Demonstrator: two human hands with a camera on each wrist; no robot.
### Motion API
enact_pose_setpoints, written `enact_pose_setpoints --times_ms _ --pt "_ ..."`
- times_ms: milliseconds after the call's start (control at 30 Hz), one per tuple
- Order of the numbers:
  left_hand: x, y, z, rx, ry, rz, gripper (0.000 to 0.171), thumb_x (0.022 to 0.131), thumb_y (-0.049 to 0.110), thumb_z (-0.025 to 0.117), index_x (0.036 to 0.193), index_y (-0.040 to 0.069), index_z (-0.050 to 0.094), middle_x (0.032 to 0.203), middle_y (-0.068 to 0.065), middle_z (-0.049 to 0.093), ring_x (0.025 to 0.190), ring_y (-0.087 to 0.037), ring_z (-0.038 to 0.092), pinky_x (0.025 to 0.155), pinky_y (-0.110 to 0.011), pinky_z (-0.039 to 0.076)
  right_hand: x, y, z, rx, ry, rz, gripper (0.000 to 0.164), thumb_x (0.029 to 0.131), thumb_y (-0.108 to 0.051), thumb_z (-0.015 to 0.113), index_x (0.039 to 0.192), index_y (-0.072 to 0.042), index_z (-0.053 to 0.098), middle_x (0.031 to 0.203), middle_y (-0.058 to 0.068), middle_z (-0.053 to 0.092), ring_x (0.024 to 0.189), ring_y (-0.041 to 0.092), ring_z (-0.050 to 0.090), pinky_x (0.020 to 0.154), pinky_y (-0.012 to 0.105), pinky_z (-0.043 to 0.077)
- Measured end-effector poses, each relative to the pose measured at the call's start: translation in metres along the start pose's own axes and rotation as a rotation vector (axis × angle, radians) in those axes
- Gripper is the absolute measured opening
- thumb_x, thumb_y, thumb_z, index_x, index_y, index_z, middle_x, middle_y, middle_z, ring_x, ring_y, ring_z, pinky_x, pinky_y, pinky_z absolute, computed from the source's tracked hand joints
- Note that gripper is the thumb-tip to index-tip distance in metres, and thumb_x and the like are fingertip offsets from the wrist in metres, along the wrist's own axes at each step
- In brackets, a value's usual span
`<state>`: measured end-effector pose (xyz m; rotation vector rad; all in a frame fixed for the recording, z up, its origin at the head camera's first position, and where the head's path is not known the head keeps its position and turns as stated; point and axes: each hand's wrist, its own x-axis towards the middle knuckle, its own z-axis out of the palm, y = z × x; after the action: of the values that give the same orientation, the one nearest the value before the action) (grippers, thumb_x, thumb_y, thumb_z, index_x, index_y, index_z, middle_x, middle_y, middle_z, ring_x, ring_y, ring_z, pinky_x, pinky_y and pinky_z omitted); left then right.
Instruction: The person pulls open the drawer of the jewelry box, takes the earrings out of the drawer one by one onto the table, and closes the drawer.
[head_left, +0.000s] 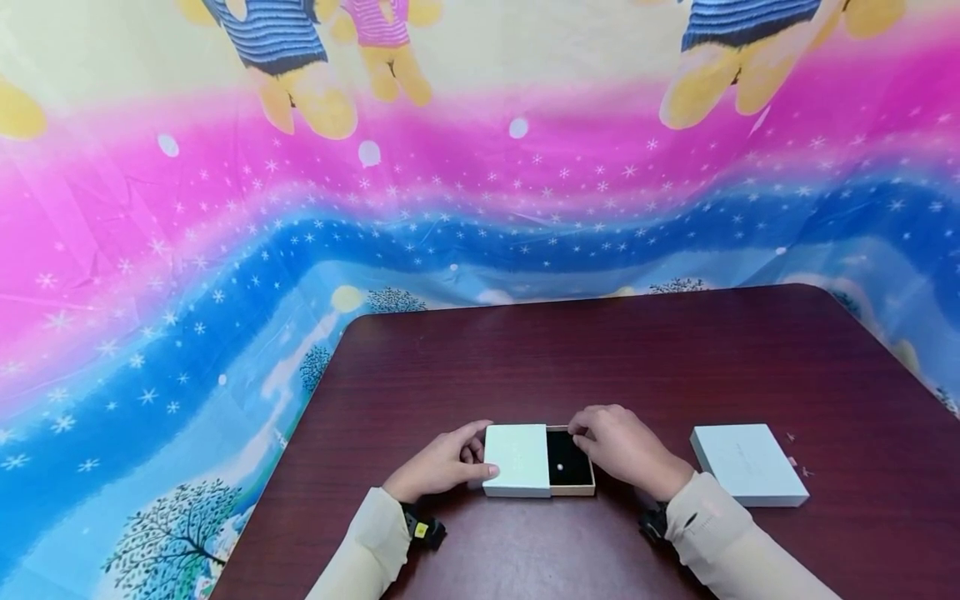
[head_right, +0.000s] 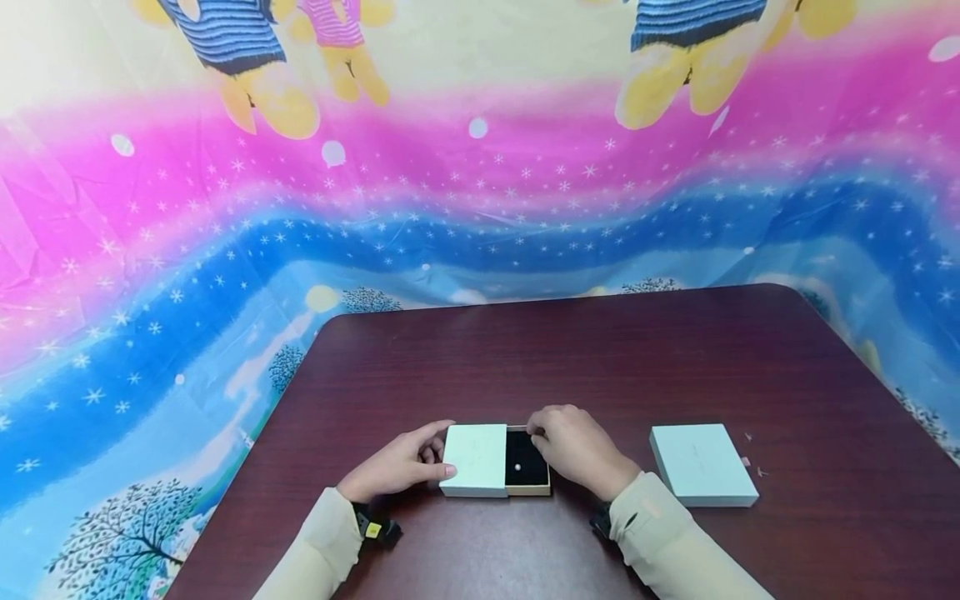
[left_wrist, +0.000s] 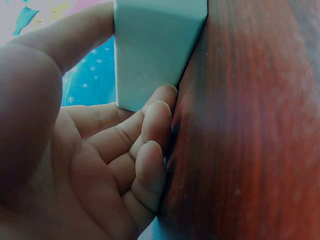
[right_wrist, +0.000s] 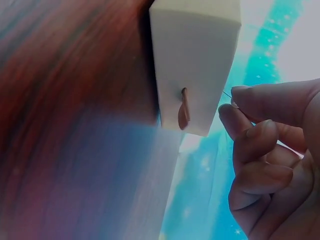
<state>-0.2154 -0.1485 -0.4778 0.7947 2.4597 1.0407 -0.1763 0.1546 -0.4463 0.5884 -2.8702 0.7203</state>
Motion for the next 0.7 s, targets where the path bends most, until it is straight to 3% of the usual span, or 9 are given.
enact_pose_setpoints --times_ms 700 --pt "0.0007 -0.0012 0.0002 0.015 0.003 -0.001 0.081 0.086 0.052 0.069 0.149 0.012 0.038 0.093 0.008 0.060 0.075 -0.009 0.058 0.070 -0.028 0.048 -0.0050 0.0087 0.0001 0.039 0.031 0.032 0.013 0.086 -0.005 0.072 0.098 -0.012 0.073 0.089 -0.005 0.067 0.075 0.006 0.062 0.065 0.028 0.049"
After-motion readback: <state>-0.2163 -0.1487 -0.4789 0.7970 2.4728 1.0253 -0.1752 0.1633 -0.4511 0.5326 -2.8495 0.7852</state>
